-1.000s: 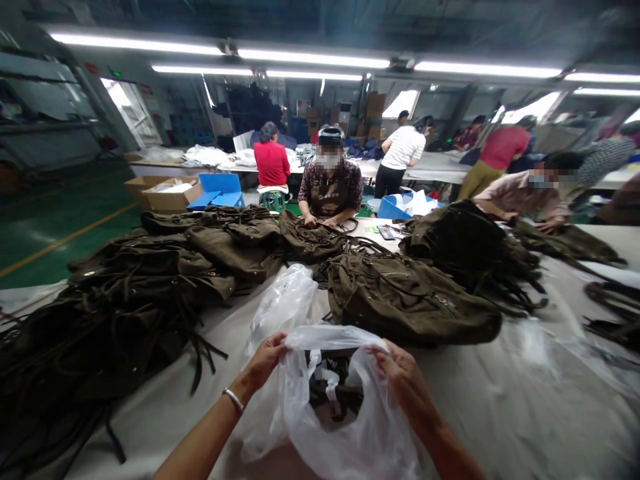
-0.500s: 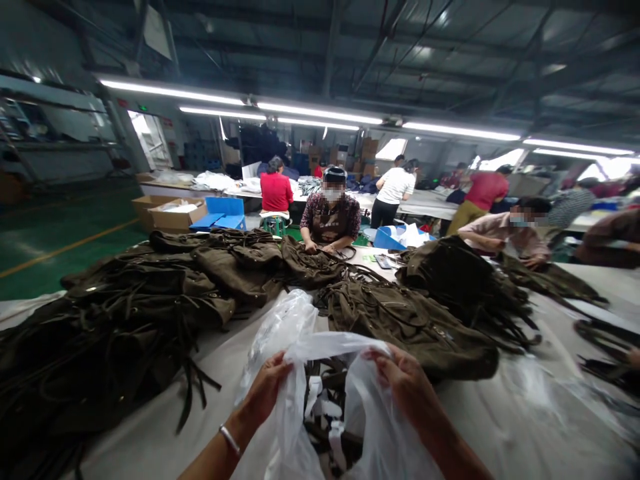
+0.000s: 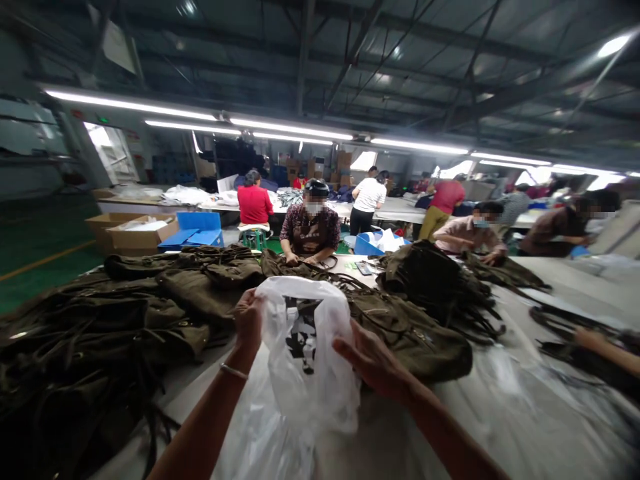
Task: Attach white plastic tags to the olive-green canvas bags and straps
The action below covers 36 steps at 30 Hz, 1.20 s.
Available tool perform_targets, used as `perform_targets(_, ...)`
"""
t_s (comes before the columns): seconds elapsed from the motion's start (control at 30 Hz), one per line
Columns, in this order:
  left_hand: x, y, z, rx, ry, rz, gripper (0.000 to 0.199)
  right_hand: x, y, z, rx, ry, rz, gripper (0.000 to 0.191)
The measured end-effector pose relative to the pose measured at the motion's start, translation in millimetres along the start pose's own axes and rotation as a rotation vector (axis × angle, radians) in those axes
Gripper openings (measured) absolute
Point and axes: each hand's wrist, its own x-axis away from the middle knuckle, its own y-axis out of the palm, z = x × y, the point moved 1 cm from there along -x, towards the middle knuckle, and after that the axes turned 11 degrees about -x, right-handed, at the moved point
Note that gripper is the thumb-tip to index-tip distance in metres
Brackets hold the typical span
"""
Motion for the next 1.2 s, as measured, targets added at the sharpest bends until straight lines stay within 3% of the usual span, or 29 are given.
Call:
perform_targets(0.1,18,-6.9,-25,-0.246,0.113,0.084,0.048,19,2,62,0.204,0.135,-0.022,0.048)
perform_targets(0.17,46,1.2,-45,-0.358,0.202,0.013,0.049,24,2,102,0.285,0.221,-0.001,0.060)
perform_targets(0.23,81,19.1,-67,-0.483,0.336,-0.164,0.049,23,8,134,0.328,0.253,-0.078,0.076)
perform_targets(0.3,115,39.5,-90,-0.760,0.607,-0.399,0.058,22,19,156,0.343,0.260,-0.182,0.090)
perform_targets(0.37,139,52.6,-118,-0.989,0.803,-0.604,0.066,22,32,169,0.364,0.275,-0.217,0.091)
perform_targets(0.4,144,54.8,-133,-1.078,0.828,-0.680,0.069,21,38,173,0.378,0.284,-0.205,0.082)
perform_targets(0.47,142,50.7,-167,-1.260,0.751,-0.787,0.073,20,44,178,0.399,0.291,-0.155,0.049)
perform_targets(0.53,129,38.4,-201,-1.446,0.541,-0.829,0.069,16,39,179,0.396,0.291,-0.090,0.024)
perform_targets(0.6,115,24.9,-227,-1.487,0.471,-0.904,0.056,13,18,172,0.375,0.293,0.007,0.021)
perform_targets(0.7,104,13.6,-245,-1.489,0.465,-0.936,0.053,29,-38,147,0.318,0.282,0.150,0.022)
perform_targets(0.77,104,14.8,-247,-1.488,0.463,-0.927,0.053,61,-74,124,0.272,0.251,0.181,0.021)
perform_targets(0.83,107,20.5,-245,-1.476,0.453,-0.915,0.052,110,-90,107,0.232,0.192,0.171,0.025)
perform_targets(0.87,109,23.9,-243,-1.461,0.446,-0.898,0.051,138,-86,103,0.180,0.095,0.134,0.025)
perform_targets(0.93,116,29.4,-236,-1.418,0.434,-0.843,0.050,196,-53,116,0.153,-0.011,0.061,0.022)
perform_targets(1.03,128,32.1,-213,-1.231,0.385,-0.733,0.047,269,26,172,0.392,-0.212,0.223,0.022)
perform_targets(1.13,128,32.4,-179,-0.944,0.173,-0.677,0.046,306,94,237,0.465,-0.215,0.302,0.022)
perform_targets(1.2,112,36.1,-154,-0.903,0.039,-0.584,0.048,315,114,265,0.469,-0.178,0.304,0.022)
